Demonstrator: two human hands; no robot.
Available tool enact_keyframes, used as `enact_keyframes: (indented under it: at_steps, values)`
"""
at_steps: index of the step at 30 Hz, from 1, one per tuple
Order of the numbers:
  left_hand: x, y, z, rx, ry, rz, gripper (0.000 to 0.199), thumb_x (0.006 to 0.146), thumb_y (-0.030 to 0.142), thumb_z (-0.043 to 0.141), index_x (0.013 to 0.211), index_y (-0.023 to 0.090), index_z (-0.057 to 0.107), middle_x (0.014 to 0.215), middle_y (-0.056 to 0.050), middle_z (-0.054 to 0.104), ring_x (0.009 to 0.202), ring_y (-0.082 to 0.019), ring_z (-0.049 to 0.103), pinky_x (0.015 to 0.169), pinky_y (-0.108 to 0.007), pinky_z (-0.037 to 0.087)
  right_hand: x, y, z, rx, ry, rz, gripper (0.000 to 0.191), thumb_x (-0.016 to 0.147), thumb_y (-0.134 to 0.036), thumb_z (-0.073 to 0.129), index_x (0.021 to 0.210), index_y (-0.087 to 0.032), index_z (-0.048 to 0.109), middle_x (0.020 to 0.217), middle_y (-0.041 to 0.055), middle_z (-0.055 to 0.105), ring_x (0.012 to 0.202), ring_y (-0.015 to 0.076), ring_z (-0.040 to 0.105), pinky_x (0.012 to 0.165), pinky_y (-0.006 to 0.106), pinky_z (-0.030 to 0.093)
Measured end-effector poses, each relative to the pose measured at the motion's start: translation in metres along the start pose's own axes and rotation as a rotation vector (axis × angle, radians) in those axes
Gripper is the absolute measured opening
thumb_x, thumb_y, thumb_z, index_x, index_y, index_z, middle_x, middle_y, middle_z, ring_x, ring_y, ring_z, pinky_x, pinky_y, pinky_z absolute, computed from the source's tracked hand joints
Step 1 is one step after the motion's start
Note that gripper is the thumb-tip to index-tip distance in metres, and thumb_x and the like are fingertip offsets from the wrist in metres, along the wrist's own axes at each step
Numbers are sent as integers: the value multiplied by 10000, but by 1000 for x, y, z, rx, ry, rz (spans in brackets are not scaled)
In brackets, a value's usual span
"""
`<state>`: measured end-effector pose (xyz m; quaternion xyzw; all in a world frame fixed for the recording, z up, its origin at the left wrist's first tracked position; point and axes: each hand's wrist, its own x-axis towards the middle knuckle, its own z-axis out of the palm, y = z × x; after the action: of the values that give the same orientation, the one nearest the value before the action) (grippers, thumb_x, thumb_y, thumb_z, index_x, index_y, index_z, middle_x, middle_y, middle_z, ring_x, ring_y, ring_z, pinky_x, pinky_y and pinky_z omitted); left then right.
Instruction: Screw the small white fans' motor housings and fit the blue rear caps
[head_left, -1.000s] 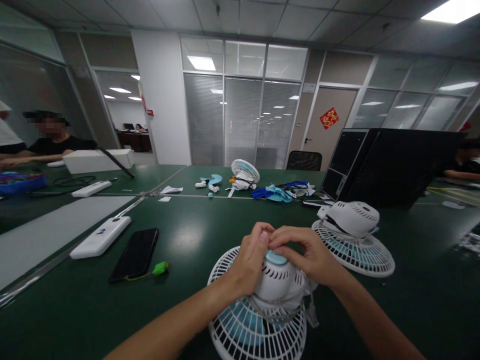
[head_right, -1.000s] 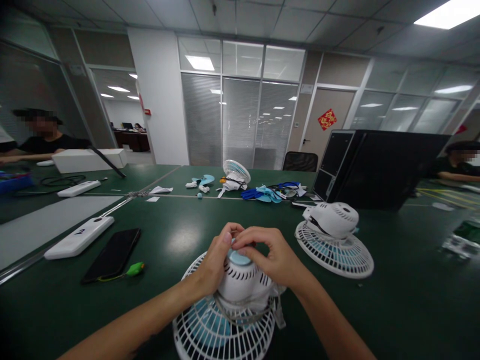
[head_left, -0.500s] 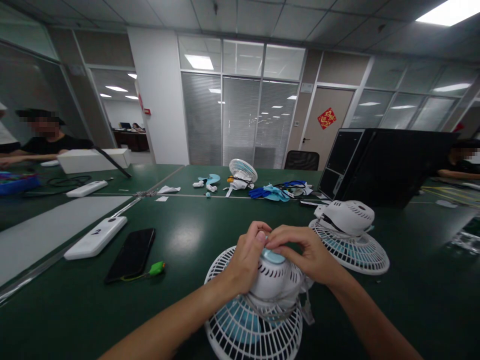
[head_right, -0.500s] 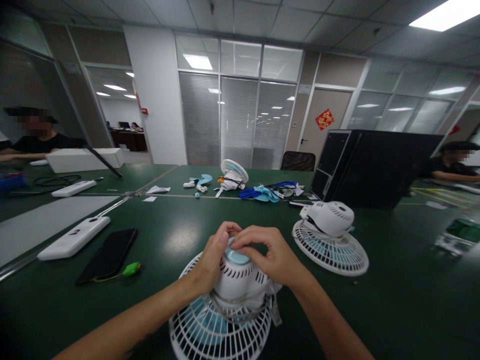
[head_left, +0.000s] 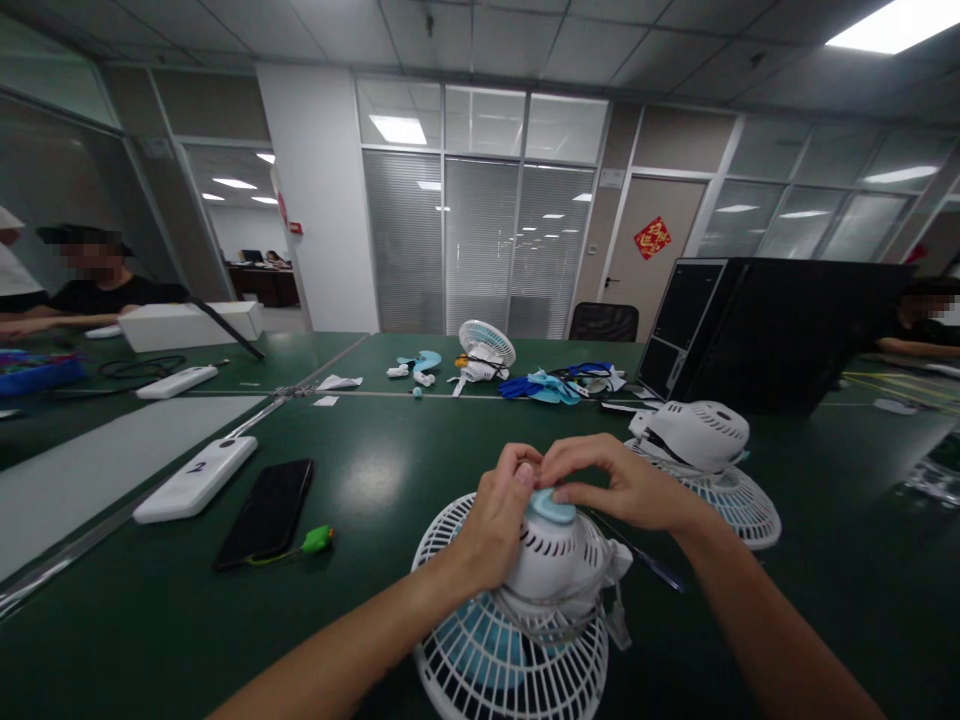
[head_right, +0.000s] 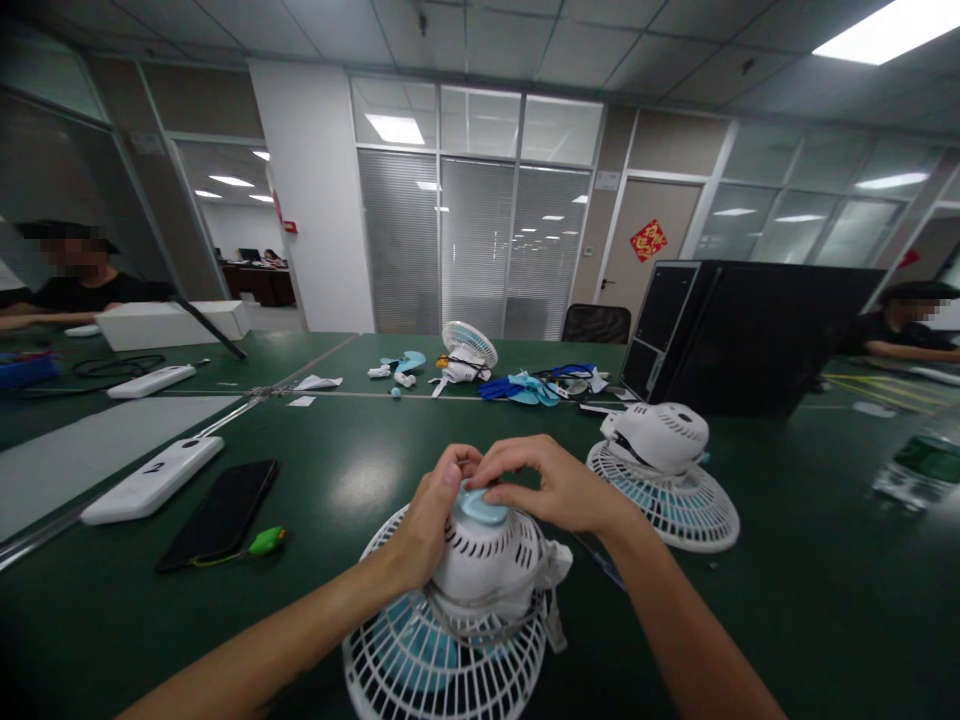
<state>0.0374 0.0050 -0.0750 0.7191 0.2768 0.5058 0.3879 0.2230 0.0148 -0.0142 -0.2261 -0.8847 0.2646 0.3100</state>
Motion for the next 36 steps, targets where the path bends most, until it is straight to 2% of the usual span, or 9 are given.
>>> enact_keyframes:
  at_steps: [5,11,19,24,27,31,36]
  values:
    - [-2,2,-1,31,10,-13,514,1010,587,233,1048,180,544,1017,-74,616,937,-239,561,838,-362,395,1,-8,-4,-63,-53,2,122,896,-165,649,984,-167,734,991,60,707,935,150,657,844,291,503]
    - [-2,0,-3,43,-7,-38,480,1019,569,219,1082,193,511,1011,-65,614,940,-238,565,838,-363,398,8,-20,-5,-138,-84,7,174,884,-86,632,971,-179,750,1023,47,709,959,136,654,862,258,489]
    - [-5,7,-1,111,-3,-55,389,1031,482,264,1111,200,519,1050,-63,605,975,-238,544,859,-357,391,7,-22,-6,-100,-105,-10,210,887,-41,581,938,-156,749,1033,57,721,963,131,659,869,241,480]
    - [-5,5,-3,79,-17,-87,281,1019,387,304,1116,213,502,1054,-53,612,1023,-244,537,893,-359,369,6,-21,-7,-94,-120,-7,244,889,-53,582,973,-199,758,1105,58,679,1053,152,633,934,289,473]
    - [-4,5,-3,34,-26,-106,242,997,355,330,1105,211,491,1005,-43,620,980,-239,556,868,-356,381,4,-20,-7,-127,-99,39,206,894,-98,604,956,-214,763,1090,58,634,1040,161,618,929,313,481]
    - [-2,9,-2,47,-20,-88,230,972,332,334,1087,197,481,852,-18,620,837,-218,564,768,-330,395,4,-16,-6,-99,-84,37,212,905,-79,580,950,-196,751,1021,45,671,952,139,642,868,283,492]
    - [-3,12,-1,6,-34,-64,212,956,322,351,1078,192,465,870,-26,642,814,-210,582,756,-328,407,4,-18,-6,-83,-82,-10,225,896,-56,577,970,-185,745,1047,56,703,985,143,656,880,281,492]
